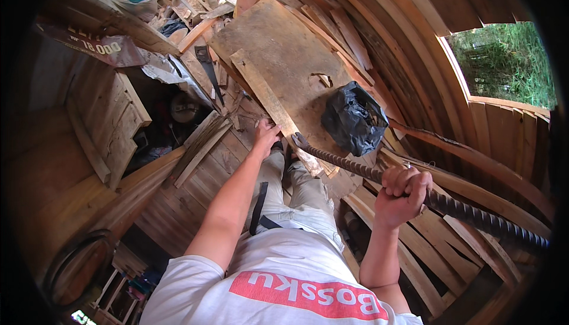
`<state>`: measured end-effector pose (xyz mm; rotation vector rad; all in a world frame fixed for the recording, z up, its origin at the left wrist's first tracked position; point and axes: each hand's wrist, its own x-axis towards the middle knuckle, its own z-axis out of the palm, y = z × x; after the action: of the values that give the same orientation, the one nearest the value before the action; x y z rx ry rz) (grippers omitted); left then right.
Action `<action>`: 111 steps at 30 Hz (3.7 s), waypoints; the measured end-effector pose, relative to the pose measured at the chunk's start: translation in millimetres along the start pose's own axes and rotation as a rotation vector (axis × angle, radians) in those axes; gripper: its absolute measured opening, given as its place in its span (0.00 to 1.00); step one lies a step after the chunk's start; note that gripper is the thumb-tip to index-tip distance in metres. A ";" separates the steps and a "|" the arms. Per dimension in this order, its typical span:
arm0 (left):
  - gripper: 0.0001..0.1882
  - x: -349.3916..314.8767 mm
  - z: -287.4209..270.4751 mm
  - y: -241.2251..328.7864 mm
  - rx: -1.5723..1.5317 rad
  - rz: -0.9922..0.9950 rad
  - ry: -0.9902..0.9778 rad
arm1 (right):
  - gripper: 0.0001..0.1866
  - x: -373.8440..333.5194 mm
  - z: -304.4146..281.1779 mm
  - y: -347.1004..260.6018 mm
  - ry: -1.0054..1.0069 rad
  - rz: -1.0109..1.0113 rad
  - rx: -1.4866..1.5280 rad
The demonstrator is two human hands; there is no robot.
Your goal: The person uses a heavy metal bar to repeatedly strike and split wooden planks on a workbench. They pick up pieces of wood, position them on the bench, and use the bar as a lever or hammer to break them into smaller sections.
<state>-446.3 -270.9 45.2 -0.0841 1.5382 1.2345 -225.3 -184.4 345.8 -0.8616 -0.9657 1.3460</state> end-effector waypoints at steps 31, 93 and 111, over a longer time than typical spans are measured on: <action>0.15 5.4 7.1 25.8 0.464 -0.237 -0.134 | 0.16 -190.6 -152.2 5.2 0.537 0.610 -0.026; 0.43 72.9 60.1 59.0 0.908 0.509 0.746 | 0.21 -140.0 -135.3 -66.0 -0.582 1.172 -1.695; 0.43 82.3 60.6 56.2 0.974 0.489 0.814 | 0.13 -153.9 -180.0 -39.8 -0.539 1.229 -1.687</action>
<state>-472.2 -158.4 28.4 0.5111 2.8564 0.6690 -41.1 -332.8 304.3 -2.7626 -2.2422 1.5252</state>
